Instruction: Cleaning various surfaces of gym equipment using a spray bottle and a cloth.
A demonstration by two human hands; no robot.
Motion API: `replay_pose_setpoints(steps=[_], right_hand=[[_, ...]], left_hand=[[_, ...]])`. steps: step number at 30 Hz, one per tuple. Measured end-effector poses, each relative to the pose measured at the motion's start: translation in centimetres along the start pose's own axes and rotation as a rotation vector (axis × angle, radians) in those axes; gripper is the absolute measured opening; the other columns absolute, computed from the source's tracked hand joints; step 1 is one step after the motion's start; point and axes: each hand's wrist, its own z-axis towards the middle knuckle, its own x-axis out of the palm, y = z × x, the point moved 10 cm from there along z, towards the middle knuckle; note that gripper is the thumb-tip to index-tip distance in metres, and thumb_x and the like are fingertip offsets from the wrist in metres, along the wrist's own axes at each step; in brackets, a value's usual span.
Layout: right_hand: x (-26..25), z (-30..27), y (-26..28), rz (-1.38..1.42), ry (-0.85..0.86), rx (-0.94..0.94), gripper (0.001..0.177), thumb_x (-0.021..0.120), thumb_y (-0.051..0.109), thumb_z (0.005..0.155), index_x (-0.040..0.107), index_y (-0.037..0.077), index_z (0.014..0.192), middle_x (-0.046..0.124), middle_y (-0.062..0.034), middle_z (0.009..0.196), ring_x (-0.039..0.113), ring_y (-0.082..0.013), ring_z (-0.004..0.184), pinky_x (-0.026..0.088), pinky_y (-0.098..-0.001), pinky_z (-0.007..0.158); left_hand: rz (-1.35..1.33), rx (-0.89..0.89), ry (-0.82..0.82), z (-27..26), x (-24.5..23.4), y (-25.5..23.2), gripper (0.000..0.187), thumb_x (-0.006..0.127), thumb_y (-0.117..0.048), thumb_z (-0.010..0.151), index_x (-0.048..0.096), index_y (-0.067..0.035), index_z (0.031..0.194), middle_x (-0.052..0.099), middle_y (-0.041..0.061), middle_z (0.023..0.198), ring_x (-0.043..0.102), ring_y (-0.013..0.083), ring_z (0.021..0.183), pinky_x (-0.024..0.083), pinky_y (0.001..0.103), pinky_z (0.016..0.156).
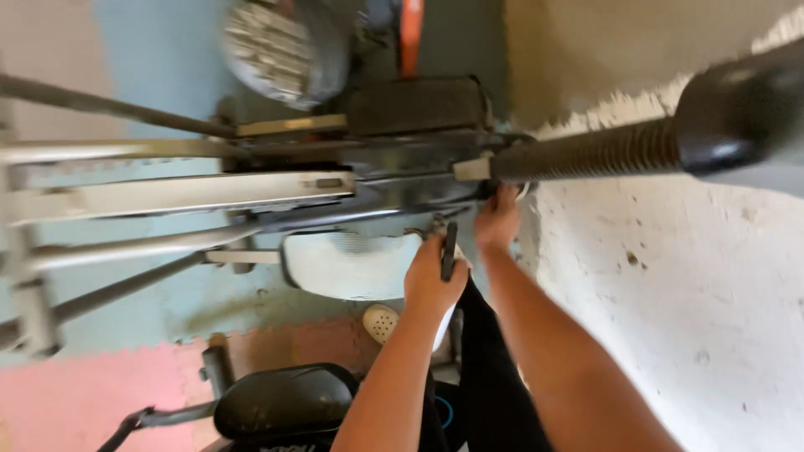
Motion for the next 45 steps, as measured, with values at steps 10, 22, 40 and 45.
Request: replay_pose_setpoints(steps=[10,22,40,45], right_hand=[[9.5,-13.7,15.1,0.943,0.912,0.451,0.045,0.060,0.002,0.093,0.061,0.007,0.138,0.069,-0.0190,0.114,0.068,-0.0354,0.097,0.056,-0.0488,0.088],[-18.7,-18.5,49.6,1.370,1.647,0.148,0.040,0.056,0.008,0.096,0.057,0.008,0.137,0.069,-0.0086,0.118,0.065,-0.0263,0.107,0.049,-0.0442,0.101],[-48.2,-35.4,81.8,1.279,1.401,-1.297,0.059,0.070,0.004,0.099,0.046,0.006,0.153,0.059,-0.0048,0.124,0.056,-0.0113,0.110,0.050,-0.0297,0.099],[-44.6,-37.8,83.5,1.136,1.228,-1.562,0.060,0.071,0.007,0.098,0.045,0.006,0.151,0.063,-0.0077,0.137,0.059,-0.0163,0.127,0.047,-0.0326,0.110]], left_hand=[[0.011,-0.030,-0.361,-8.5,-13.1,-0.7,0.057,0.071,-0.028,0.080,0.059,-0.006,0.132,0.066,0.019,0.124,0.065,0.0395,0.112,0.053,0.046,0.094],[-0.169,0.189,-0.886,-21.5,-34.8,-18.8,0.039,0.070,-0.023,0.084,0.068,-0.005,0.119,0.073,0.021,0.102,0.071,0.0411,0.099,0.056,0.043,0.085],[-0.230,0.159,-1.370,-38.1,-50.6,-27.3,0.040,0.066,-0.017,0.079,0.067,-0.007,0.118,0.071,0.011,0.087,0.068,0.0235,0.077,0.055,0.037,0.076],[-0.200,0.131,-1.338,-36.8,-56.3,-23.6,0.041,0.067,-0.019,0.079,0.067,-0.007,0.118,0.068,0.013,0.087,0.066,0.0251,0.076,0.054,0.038,0.075]])
